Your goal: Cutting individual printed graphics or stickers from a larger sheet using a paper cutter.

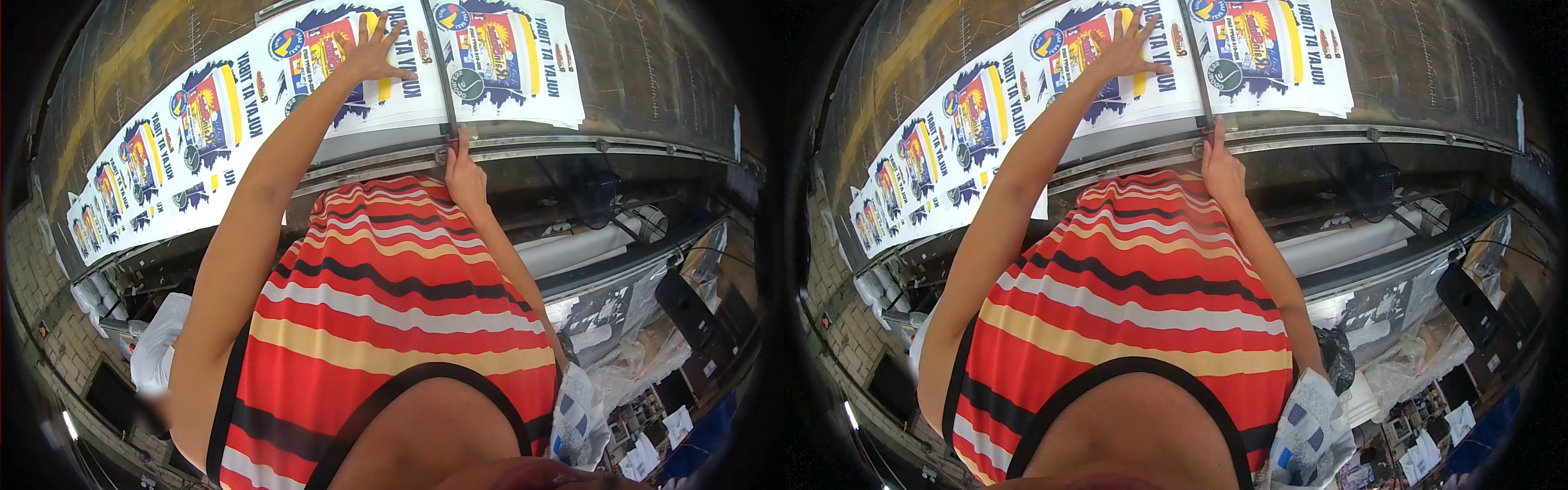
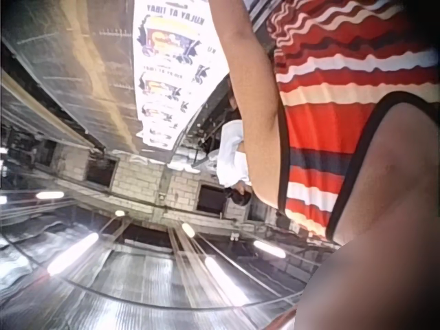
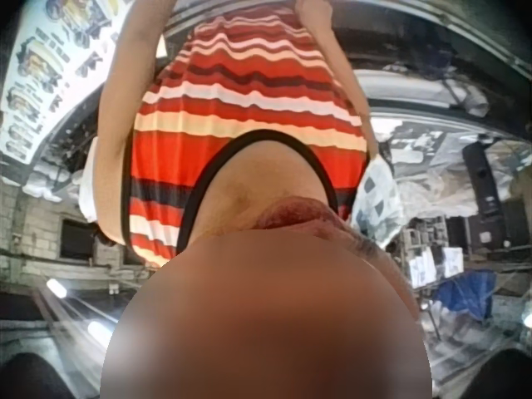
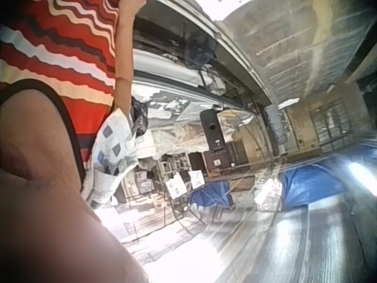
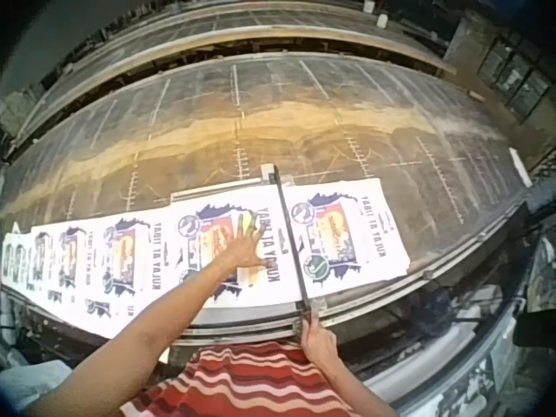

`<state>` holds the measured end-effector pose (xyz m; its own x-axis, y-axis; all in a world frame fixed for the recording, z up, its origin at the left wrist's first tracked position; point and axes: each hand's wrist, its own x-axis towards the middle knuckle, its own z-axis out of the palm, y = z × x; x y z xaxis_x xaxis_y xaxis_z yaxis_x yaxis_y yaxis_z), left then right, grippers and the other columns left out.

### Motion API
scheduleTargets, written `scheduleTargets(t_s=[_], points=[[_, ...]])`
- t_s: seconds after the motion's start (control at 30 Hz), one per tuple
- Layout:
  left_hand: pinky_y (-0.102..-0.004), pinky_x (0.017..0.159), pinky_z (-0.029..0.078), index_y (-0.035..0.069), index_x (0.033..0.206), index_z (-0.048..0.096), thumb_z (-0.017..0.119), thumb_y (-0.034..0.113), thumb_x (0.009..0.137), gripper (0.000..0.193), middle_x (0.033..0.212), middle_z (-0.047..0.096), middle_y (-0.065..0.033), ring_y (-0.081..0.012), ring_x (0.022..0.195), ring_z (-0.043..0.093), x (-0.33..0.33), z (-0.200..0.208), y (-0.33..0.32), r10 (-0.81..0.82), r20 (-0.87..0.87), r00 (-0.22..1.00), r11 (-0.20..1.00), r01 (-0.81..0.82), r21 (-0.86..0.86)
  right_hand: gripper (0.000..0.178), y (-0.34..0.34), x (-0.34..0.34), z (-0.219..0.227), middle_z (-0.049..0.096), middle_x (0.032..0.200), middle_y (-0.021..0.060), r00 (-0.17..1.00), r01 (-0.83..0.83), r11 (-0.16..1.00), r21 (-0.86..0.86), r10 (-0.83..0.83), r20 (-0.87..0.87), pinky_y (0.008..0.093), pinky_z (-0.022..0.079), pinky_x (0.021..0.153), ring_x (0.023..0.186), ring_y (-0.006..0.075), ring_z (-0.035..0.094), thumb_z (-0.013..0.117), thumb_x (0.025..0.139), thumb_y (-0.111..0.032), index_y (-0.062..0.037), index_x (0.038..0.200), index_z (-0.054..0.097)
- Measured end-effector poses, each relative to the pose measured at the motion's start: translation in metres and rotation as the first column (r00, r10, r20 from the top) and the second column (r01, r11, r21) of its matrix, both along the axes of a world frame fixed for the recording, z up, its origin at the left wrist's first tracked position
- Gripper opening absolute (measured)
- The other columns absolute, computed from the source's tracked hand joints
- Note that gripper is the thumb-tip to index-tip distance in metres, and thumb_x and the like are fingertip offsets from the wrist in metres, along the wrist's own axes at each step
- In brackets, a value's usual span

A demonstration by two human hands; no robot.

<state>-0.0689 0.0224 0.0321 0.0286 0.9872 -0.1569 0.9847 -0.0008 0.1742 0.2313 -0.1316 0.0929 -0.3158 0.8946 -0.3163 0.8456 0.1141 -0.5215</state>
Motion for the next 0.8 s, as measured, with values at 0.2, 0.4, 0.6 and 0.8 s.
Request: scheduleTargets(t_s=[0.2, 0.4, 0.6, 0.8], points=[[-0.0872, 0.101, 0.005, 0.036, 0.16, 0.012, 0.065, 0.093, 0.054, 0.131, 0.168, -0.005, -0.0089, -0.0455, 0.151, -0.011, 0.001, 0.009, 0.002, -0.005, -0.005, 1.0, 0.998, 0.005, -0.057, 0.063, 0.005, 0.0, 0.025, 0.067, 0.116, 0.0257, 0.999, -0.017, 0.997, -0.071, 0.014, -0.034, 0.0548, 0.053, 0.08, 0.091, 0.0478, 0.066, 0.038, 0.105, -0.03, -0.0097, 0.157, 0.009], [-0.0875, 0.101, 0.002, 0.033, 0.161, 0.01, 0.064, 0.093, 0.052, 0.135, 0.168, -0.007, -0.0071, -0.0435, 0.151, -0.012, 0.006, 0.012, 0.001, 0.003, 0.002, 1.0, 0.997, -0.003, -0.077, 0.05, 0.052, 0.027, 0.14, 0.064, 0.076, 0.005, 0.76, 0.014, 0.999, -0.045, -0.04, -0.649, 0.0296, 0.047, 0.057, 0.06, 0.0165, 0.059, 0.042, 0.106, -0.041, -0.0076, 0.143, 0.051], [-0.0872, 0.101, 0.0, 0.033, 0.161, 0.009, 0.068, 0.091, 0.052, 0.137, 0.168, -0.007, -0.0078, -0.0435, 0.151, -0.012, 0.015, 0.023, -0.005, 0.007, 0.03, 1.0, 0.996, -0.005, -0.088, 0.038, 0.164, -0.02, 0.059, 0.065, 0.077, 0.0105, 0.817, 0.241, 0.966, -0.098, -0.256, -0.517, 0.0261, 0.044, 0.044, 0.054, 0.0108, 0.058, 0.06, 0.098, -0.028, -0.0039, 0.127, 0.063], [-0.088, 0.101, 0.002, 0.031, 0.16, 0.016, 0.068, 0.088, 0.055, 0.131, 0.168, -0.002, -0.008, -0.0436, 0.152, -0.007, 0.014, 0.023, -0.008, -0.003, 0.058, 0.998, 0.999, 0.006, -0.049, 0.036, 0.186, -0.059, -0.057, 0.068, 0.072, 0.0108, 0.885, 0.047, 0.988, -0.148, -0.11, -0.452, 0.034, 0.049, 0.058, 0.065, 0.0163, 0.064, 0.072, 0.086, -0.029, 0.0053, 0.097, 0.073]])
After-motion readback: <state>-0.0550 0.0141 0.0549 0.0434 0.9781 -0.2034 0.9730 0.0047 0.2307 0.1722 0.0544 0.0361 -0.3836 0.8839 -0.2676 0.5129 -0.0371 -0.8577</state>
